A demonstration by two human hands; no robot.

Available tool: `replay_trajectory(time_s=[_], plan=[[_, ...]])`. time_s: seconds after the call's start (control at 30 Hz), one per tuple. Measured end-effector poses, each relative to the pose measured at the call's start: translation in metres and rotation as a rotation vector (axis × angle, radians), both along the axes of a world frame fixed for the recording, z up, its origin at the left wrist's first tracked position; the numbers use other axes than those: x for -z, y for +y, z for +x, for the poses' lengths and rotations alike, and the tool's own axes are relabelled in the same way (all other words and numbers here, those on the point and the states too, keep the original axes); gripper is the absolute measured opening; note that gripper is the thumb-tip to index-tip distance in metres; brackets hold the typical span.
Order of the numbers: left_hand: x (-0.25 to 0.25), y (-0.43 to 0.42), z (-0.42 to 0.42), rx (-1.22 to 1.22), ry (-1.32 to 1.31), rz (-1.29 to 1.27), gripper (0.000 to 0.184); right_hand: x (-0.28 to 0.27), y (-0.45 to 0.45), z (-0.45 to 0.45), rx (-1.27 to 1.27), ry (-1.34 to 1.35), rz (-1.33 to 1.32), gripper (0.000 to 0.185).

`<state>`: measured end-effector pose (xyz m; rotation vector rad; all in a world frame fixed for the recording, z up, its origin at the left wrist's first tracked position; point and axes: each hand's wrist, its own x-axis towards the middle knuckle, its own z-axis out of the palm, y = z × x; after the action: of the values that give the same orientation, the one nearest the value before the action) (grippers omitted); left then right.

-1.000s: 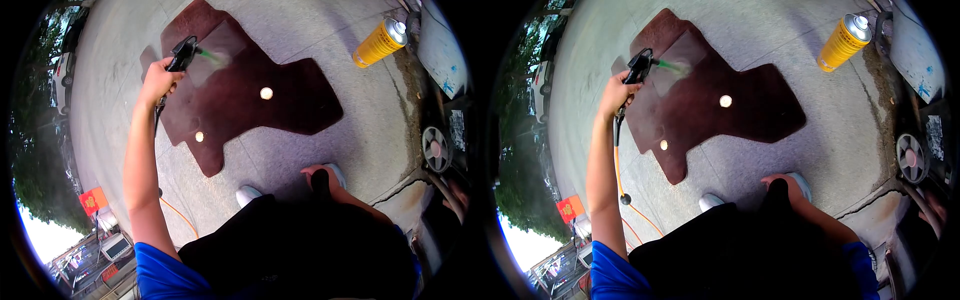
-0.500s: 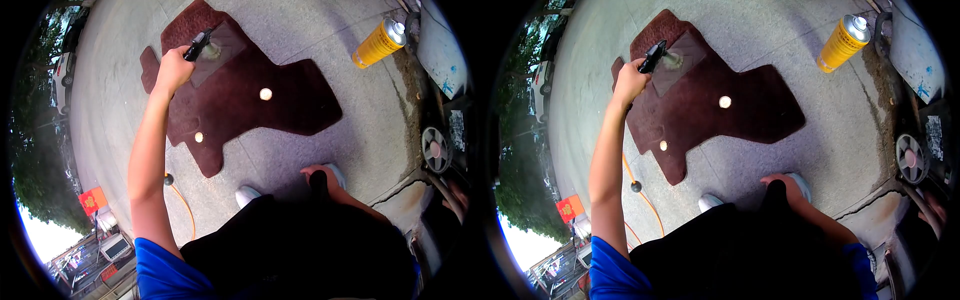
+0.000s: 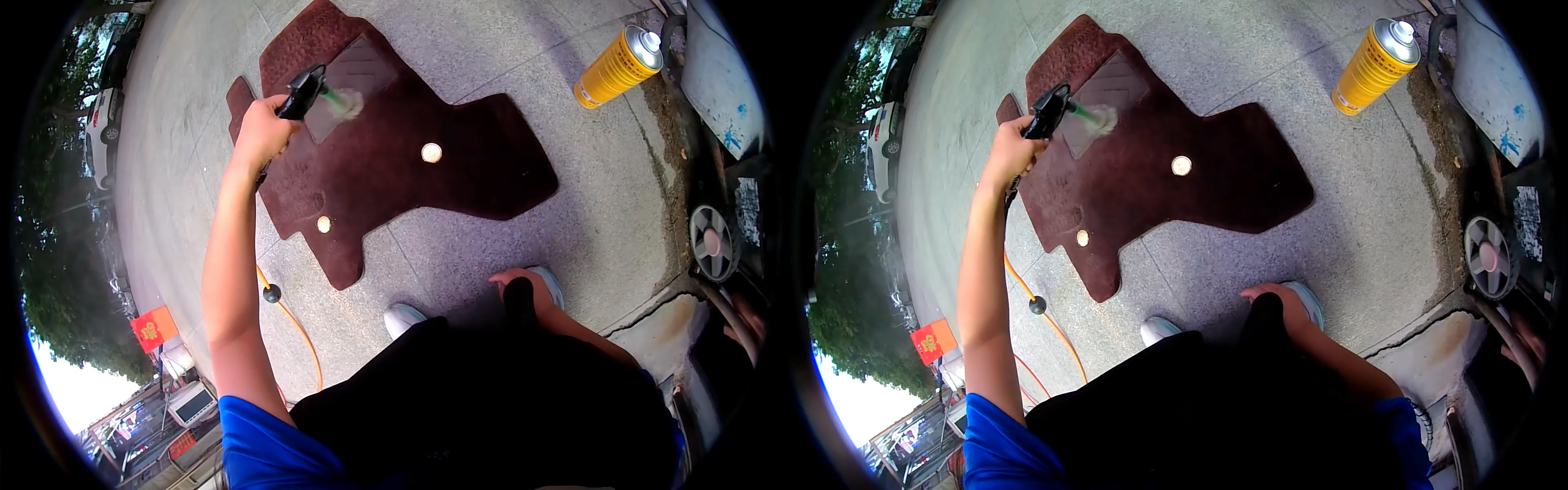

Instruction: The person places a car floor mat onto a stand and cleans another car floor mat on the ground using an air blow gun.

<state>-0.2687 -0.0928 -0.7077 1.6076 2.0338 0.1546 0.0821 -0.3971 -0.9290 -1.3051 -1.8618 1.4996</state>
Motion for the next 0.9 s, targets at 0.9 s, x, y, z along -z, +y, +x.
replay_trajectory(time_s=[0.9], plan=[[0.006, -0.018, -0.043, 0.000, 0.307, -0.072, 0.023, 0.002, -0.002, -0.003, 0.170, 0.191, -0.090, 0.020]])
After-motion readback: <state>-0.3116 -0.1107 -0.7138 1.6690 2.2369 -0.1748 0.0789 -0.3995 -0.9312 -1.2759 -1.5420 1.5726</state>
